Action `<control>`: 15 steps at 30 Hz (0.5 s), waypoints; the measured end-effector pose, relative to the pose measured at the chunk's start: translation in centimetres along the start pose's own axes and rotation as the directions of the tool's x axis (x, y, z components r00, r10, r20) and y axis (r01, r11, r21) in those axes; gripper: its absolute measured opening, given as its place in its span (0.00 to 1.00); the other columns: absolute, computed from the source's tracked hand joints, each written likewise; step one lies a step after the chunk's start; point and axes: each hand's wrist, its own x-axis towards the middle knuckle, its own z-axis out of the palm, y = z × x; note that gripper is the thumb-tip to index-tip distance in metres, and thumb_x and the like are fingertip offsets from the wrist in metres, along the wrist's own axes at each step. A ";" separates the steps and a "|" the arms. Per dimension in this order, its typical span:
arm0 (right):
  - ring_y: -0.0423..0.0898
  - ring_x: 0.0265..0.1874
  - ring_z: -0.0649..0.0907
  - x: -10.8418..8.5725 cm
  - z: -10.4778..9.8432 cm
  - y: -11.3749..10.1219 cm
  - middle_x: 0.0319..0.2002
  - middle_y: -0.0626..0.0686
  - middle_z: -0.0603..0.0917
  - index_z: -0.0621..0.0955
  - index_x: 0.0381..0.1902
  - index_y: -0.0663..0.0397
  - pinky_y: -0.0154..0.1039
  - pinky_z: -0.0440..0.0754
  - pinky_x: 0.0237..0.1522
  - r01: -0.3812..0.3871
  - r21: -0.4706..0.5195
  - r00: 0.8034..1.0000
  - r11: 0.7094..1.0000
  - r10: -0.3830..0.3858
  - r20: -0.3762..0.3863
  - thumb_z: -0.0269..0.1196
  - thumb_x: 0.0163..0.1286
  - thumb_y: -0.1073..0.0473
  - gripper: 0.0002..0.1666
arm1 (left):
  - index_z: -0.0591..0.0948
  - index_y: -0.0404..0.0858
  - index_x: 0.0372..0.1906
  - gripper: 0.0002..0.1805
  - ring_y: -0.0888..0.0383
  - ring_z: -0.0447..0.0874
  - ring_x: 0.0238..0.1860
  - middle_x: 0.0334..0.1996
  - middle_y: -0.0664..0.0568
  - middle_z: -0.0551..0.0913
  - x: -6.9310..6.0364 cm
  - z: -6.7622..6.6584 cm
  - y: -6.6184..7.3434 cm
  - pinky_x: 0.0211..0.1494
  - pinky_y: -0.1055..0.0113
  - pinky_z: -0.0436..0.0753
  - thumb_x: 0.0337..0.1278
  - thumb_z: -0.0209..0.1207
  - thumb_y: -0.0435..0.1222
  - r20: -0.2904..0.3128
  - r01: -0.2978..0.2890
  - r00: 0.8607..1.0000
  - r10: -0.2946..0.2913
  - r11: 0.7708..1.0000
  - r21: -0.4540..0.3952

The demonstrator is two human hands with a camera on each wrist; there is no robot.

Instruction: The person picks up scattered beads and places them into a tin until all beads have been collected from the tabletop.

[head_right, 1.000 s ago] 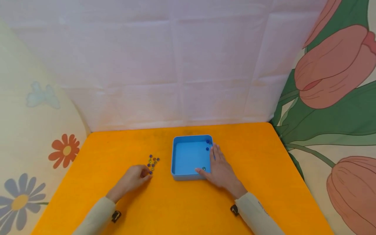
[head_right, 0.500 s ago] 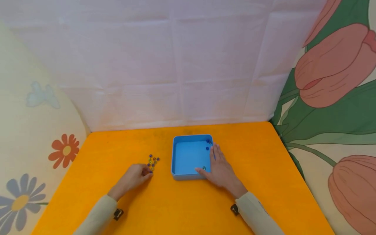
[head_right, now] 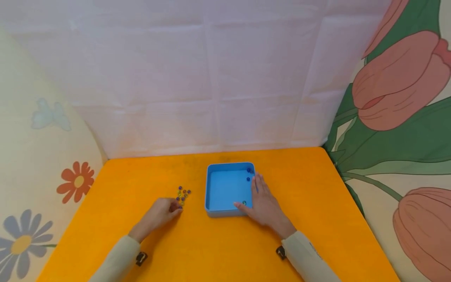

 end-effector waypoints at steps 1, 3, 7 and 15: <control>0.65 0.85 0.50 0.0 0.0 0.0 0.86 0.66 0.42 0.46 0.83 0.69 0.63 0.63 0.79 0.000 -0.002 1.000 1.000 0.000 0.001 0.55 0.71 0.21 0.69 | 0.88 0.42 0.33 0.04 0.66 0.81 0.28 0.27 0.56 0.87 0.0 0.0 0.0 0.32 0.70 0.81 0.64 0.71 0.35 0.003 -0.001 1.000 0.001 1.000 0.000; 0.65 0.86 0.49 0.0 -0.1 -0.1 0.86 0.66 0.41 0.46 0.83 0.69 0.63 0.64 0.79 -0.001 -0.002 1.000 1.000 0.001 0.004 0.55 0.71 0.21 0.69 | 0.88 0.42 0.33 0.04 0.66 0.81 0.28 0.28 0.56 0.87 -0.1 0.0 0.0 0.32 0.70 0.81 0.64 0.71 0.35 0.004 -0.005 1.000 0.005 1.000 0.001; 0.64 0.86 0.49 0.0 -0.1 -0.1 0.86 0.66 0.41 0.46 0.83 0.69 0.63 0.65 0.78 -0.007 -0.009 1.000 1.000 0.007 0.012 0.55 0.71 0.21 0.69 | 0.88 0.42 0.34 0.03 0.66 0.82 0.28 0.28 0.56 0.87 -0.2 -0.1 -0.1 0.32 0.70 0.82 0.65 0.70 0.35 0.011 -0.002 1.000 0.002 1.000 -0.003; 0.65 0.85 0.50 0.0 -0.1 -0.1 0.86 0.66 0.43 0.47 0.83 0.69 0.63 0.64 0.79 0.001 -0.005 1.000 1.000 -0.001 -0.001 0.56 0.71 0.21 0.69 | 0.89 0.42 0.34 0.03 0.66 0.82 0.28 0.28 0.56 0.88 -0.3 -0.2 -0.1 0.32 0.71 0.81 0.65 0.70 0.35 0.011 -0.010 1.000 0.010 1.000 0.001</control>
